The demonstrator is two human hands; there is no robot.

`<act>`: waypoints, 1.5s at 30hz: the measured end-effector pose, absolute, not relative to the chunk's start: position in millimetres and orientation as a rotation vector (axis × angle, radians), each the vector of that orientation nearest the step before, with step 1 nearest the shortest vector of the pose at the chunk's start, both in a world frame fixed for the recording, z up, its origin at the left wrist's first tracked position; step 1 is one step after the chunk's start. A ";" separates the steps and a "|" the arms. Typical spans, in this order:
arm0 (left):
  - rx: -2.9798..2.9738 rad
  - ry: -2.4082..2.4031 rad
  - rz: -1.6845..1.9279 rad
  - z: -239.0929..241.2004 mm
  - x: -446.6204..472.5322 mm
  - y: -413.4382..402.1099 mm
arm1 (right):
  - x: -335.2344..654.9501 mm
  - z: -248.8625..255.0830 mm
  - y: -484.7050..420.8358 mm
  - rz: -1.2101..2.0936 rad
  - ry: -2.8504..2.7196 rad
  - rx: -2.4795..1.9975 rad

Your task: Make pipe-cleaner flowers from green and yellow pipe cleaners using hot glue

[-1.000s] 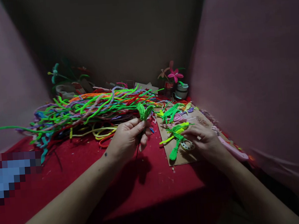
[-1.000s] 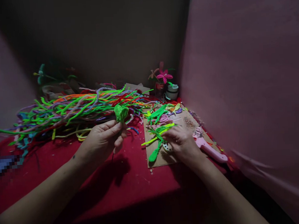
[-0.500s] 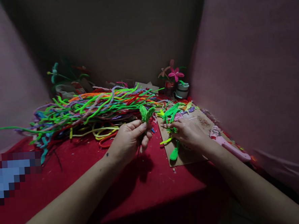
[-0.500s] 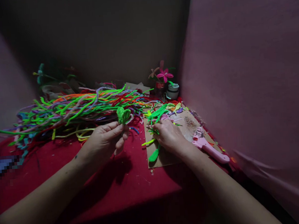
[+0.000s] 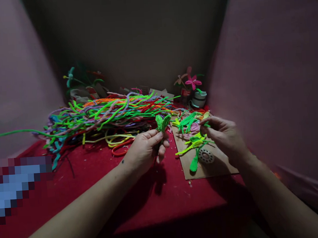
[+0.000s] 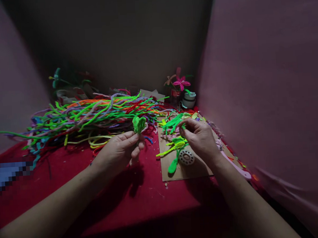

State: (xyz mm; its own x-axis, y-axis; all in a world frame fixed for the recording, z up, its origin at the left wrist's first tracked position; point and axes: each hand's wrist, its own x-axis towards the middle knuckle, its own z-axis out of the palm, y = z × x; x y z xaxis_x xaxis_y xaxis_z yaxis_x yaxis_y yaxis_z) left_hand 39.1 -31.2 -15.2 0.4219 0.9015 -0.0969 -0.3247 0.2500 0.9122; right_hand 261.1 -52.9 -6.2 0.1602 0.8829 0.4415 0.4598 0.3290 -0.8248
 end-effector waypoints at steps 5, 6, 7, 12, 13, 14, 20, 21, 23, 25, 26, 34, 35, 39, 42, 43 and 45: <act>0.961 0.694 0.929 -15.4 38.0 -32.0 | 256.0 3.6 -65.0 0.608 -1.260 -1.249; 0.961 0.688 0.927 -15.1 37.9 -32.2 | 256.1 2.8 -65.9 0.627 -1.235 -1.220; 0.960 0.684 0.927 -14.8 37.9 -32.4 | 256.5 1.3 -66.3 0.639 -1.206 -1.181; 0.931 0.673 0.918 -16.0 39.3 -32.5 | 249.5 -5.5 -68.3 0.746 -1.012 -0.991; 0.936 0.658 0.911 -16.7 39.8 -32.9 | 245.3 -6.3 -69.6 0.771 -0.983 -0.983; 0.943 0.637 0.904 -17.3 40.4 -33.6 | 240.4 -7.3 -71.1 0.795 -0.960 -0.976; 0.934 0.550 0.926 -14.6 44.2 -40.2 | 215.1 -20.0 -78.0 1.054 -0.974 -0.928; 0.933 0.547 0.923 -14.0 44.4 -40.6 | 212.7 -21.8 -78.7 1.102 -0.993 -0.939; 0.934 0.564 0.907 -14.0 44.2 -40.2 | 209.2 -23.0 -80.4 1.201 -1.049 -0.981; 0.959 0.591 0.887 -15.3 43.6 -39.2 | 206.3 -21.4 -83.0 1.287 -1.127 -1.056; 0.983 0.597 0.873 -16.1 43.2 -38.8 | 204.9 -20.0 -84.5 1.324 -1.165 -1.108; 0.920 0.592 0.901 -14.2 42.8 -37.3 | 198.9 -20.9 -79.0 1.380 -0.772 -1.030; 0.909 0.581 0.920 -14.7 43.2 -37.2 | 198.1 -21.8 -76.7 1.358 -0.651 -0.972; 0.972 0.501 0.858 -19.5 46.2 -39.8 | 191.7 -25.9 -72.0 1.407 -0.353 -0.879; 1.042 0.497 0.802 -22.1 48.2 -43.7 | 184.7 -31.3 -72.7 1.499 -0.338 -0.792; 1.049 0.502 0.793 -22.4 48.6 -44.6 | 182.5 -32.8 -73.5 1.530 -0.348 -0.768; 1.044 0.500 0.777 -22.7 49.0 -45.5 | 179.1 -33.9 -75.5 1.586 -0.362 -0.739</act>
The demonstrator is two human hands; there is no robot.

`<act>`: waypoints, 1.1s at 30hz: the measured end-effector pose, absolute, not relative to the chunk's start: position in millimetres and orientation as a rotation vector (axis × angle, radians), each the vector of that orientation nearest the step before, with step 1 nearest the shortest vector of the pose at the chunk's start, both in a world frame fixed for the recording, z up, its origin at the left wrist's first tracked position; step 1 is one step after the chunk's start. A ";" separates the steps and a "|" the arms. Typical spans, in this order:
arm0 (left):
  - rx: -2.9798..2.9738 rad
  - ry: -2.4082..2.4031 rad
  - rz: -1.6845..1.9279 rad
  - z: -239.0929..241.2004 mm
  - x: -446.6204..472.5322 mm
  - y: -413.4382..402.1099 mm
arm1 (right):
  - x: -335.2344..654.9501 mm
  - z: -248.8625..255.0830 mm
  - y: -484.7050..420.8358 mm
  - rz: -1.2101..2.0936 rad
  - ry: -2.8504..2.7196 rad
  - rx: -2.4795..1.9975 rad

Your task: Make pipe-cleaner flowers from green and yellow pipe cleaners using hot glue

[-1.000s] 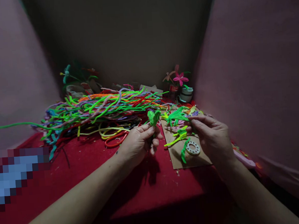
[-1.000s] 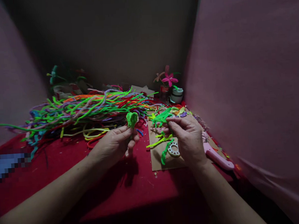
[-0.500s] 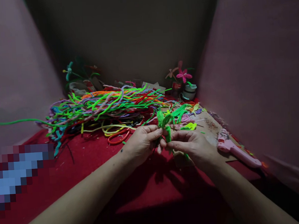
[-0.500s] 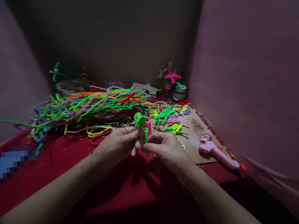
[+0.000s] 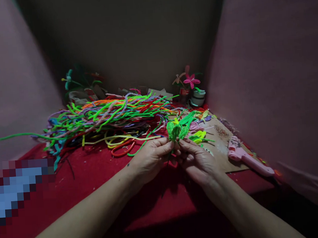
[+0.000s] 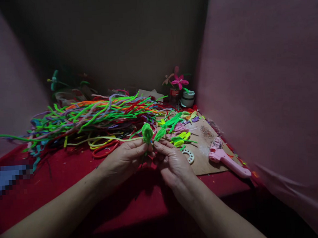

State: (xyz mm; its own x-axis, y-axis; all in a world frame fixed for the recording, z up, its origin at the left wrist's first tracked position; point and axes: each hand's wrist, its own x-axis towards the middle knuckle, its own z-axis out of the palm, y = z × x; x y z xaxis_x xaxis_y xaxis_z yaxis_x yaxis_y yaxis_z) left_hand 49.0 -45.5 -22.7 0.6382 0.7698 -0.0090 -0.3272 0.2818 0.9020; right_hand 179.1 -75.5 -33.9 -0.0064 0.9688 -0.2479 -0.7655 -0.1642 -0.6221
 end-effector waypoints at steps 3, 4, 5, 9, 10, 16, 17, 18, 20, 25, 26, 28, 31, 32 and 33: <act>1.048 0.484 0.767 -22.8 49.1 -44.9 | 177.5 -31.0 -78.9 1.644 -0.353 -0.753; 1.061 0.477 0.768 -22.8 49.1 -44.6 | 178.0 -29.5 -79.7 1.649 -0.343 -0.770; 1.074 0.473 0.767 -22.8 49.0 -44.4 | 178.9 -28.1 -80.0 1.641 -0.335 -0.783; 1.099 0.463 0.764 -22.5 49.3 -44.8 | 182.9 -26.1 -77.7 1.570 -0.342 -0.773; 1.104 0.462 0.757 -22.4 49.4 -45.0 | 183.2 -26.3 -76.9 1.574 -0.328 -0.768; 1.096 0.513 0.763 -22.2 47.1 -42.7 | 191.4 -24.7 -89.2 1.661 -0.437 -0.839; 1.083 0.536 0.782 -21.6 46.3 -41.8 | 198.4 -24.0 -95.1 1.591 -0.561 -0.901; 1.068 0.550 0.799 -20.7 45.4 -40.8 | 208.2 -23.7 -101.7 1.465 -0.708 -0.991; 1.037 0.548 0.818 -18.9 43.9 -39.1 | 236.3 -26.0 -115.5 1.055 -0.971 -1.254; 0.987 0.516 0.833 -17.9 42.1 -36.4 | 329.2 -55.0 -137.7 -0.155 -1.491 -1.826; 0.980 0.513 0.838 -18.3 42.2 -36.1 | 343.6 -62.8 -138.7 -0.261 -1.600 -1.902; 0.969 0.505 0.842 -19.2 42.7 -35.8 | 362.1 -76.0 -138.2 -0.352 -1.764 -2.002; 0.953 0.501 0.849 -19.7 43.8 -35.5 | 368.5 -86.2 -134.8 -0.455 -1.842 -2.084; 0.955 0.500 0.851 -19.8 44.1 -35.2 | 368.0 -87.2 -134.0 -0.483 -1.835 -2.087; 0.959 0.497 0.853 -19.9 44.2 -34.9 | 367.3 -87.2 -133.8 -0.497 -1.820 -2.075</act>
